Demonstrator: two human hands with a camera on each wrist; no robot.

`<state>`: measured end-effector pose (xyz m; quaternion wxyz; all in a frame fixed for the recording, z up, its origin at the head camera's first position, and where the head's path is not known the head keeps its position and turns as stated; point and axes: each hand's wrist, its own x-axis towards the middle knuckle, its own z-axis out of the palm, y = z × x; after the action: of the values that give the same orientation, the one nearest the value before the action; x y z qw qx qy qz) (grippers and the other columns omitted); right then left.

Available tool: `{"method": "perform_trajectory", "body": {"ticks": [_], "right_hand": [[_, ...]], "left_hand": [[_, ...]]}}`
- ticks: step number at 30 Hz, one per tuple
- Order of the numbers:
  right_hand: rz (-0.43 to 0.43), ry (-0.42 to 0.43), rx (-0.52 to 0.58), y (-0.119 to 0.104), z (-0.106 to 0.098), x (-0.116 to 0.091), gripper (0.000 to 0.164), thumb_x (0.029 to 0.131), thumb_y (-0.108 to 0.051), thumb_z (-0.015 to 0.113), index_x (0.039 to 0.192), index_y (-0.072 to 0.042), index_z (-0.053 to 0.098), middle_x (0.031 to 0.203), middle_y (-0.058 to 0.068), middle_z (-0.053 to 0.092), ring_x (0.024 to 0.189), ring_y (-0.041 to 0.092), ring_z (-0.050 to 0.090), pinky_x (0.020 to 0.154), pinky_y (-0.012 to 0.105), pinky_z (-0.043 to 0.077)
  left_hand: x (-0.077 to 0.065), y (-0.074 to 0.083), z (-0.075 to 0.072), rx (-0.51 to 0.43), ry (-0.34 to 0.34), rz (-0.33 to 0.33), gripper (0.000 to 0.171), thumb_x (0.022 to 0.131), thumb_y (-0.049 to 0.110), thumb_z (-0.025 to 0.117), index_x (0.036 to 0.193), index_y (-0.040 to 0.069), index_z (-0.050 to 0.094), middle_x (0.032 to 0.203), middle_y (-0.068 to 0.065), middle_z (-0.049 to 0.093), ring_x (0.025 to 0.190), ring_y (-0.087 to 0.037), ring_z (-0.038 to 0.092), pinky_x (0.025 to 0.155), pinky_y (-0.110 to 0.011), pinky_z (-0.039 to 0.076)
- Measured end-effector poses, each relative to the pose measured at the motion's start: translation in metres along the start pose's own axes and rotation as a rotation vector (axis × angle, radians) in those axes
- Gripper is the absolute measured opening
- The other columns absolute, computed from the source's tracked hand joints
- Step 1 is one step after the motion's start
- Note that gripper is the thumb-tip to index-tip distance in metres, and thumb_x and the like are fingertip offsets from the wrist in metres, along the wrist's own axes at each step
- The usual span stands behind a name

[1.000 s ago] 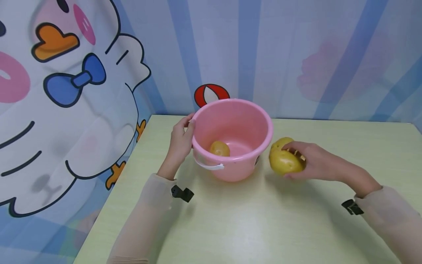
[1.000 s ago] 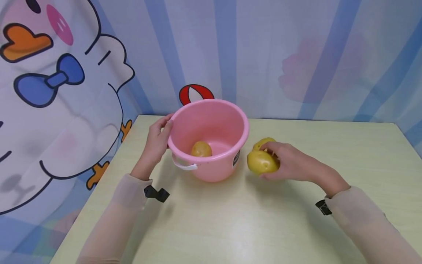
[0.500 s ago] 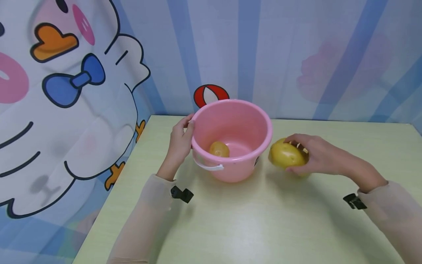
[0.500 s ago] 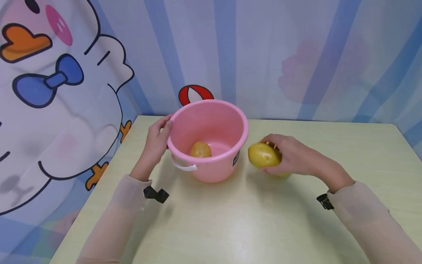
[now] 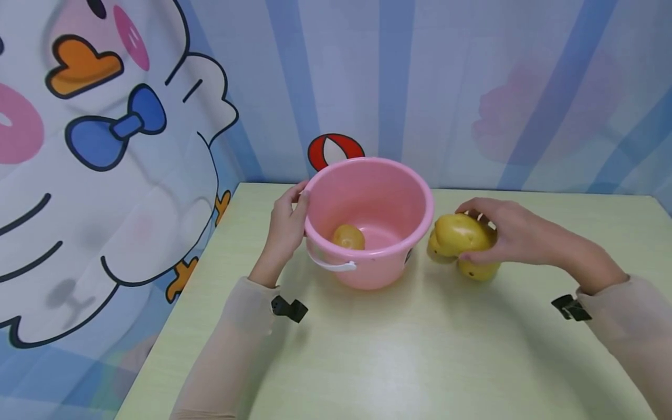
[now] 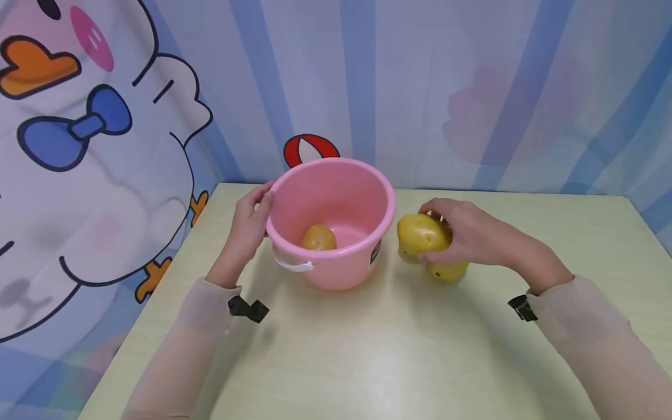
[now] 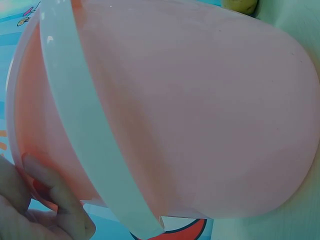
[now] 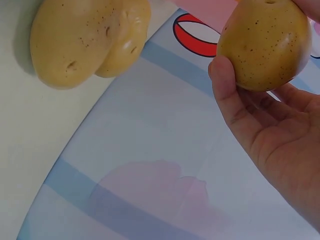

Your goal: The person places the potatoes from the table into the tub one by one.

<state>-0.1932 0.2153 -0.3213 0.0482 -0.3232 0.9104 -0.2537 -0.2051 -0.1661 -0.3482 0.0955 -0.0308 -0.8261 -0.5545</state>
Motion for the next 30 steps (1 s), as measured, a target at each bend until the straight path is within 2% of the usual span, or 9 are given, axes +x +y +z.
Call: {"method": "perform_trajectory", "body": {"ticks": [4, 11, 18, 30], "right_hand": [[-0.007, 0.004, -0.015, -0.001, -0.008, 0.001, 0.066, 0.078, -0.036, 0.086, 0.126, -0.003, 0.055, 0.107, 0.005, 0.063, 0.089, 0.018, 0.059, 0.07, 0.032, 0.055], [0.047, 0.026, -0.041, -0.005, -0.021, 0.002, 0.067, 0.077, -0.035, 0.086, 0.127, -0.004, 0.054, 0.106, 0.006, 0.063, 0.087, 0.018, 0.059, 0.069, 0.032, 0.055], [0.041, 0.036, -0.035, -0.009, -0.03, 0.004, 0.065, 0.079, -0.032, 0.085, 0.129, -0.004, 0.053, 0.108, 0.007, 0.062, 0.087, 0.018, 0.059, 0.068, 0.031, 0.055], [-0.076, 0.11, -0.095, -0.018, -0.044, 0.015, 0.066, 0.075, -0.023, 0.087, 0.128, -0.001, 0.055, 0.108, 0.008, 0.063, 0.087, 0.017, 0.06, 0.064, 0.028, 0.053]], "left_hand": [[0.0, 0.0, -0.001, 0.0, 0.0, 0.004, 0.044, 0.108, 0.028, 0.043, 0.146, 0.007, 0.049, 0.116, -0.015, 0.055, 0.092, -0.032, 0.063, 0.062, -0.029, 0.059], [0.0, -0.001, -0.001, -0.004, 0.0, 0.001, 0.044, 0.108, 0.027, 0.043, 0.146, 0.006, 0.049, 0.116, -0.015, 0.056, 0.091, -0.033, 0.064, 0.062, -0.028, 0.059], [-0.001, 0.0, -0.001, -0.005, 0.004, -0.008, 0.044, 0.108, 0.027, 0.043, 0.147, 0.006, 0.049, 0.116, -0.015, 0.055, 0.091, -0.032, 0.063, 0.063, -0.028, 0.059], [0.0, 0.0, -0.001, -0.002, 0.005, -0.011, 0.043, 0.108, 0.027, 0.043, 0.146, 0.007, 0.049, 0.117, -0.014, 0.056, 0.089, -0.029, 0.063, 0.062, -0.027, 0.059]]}}
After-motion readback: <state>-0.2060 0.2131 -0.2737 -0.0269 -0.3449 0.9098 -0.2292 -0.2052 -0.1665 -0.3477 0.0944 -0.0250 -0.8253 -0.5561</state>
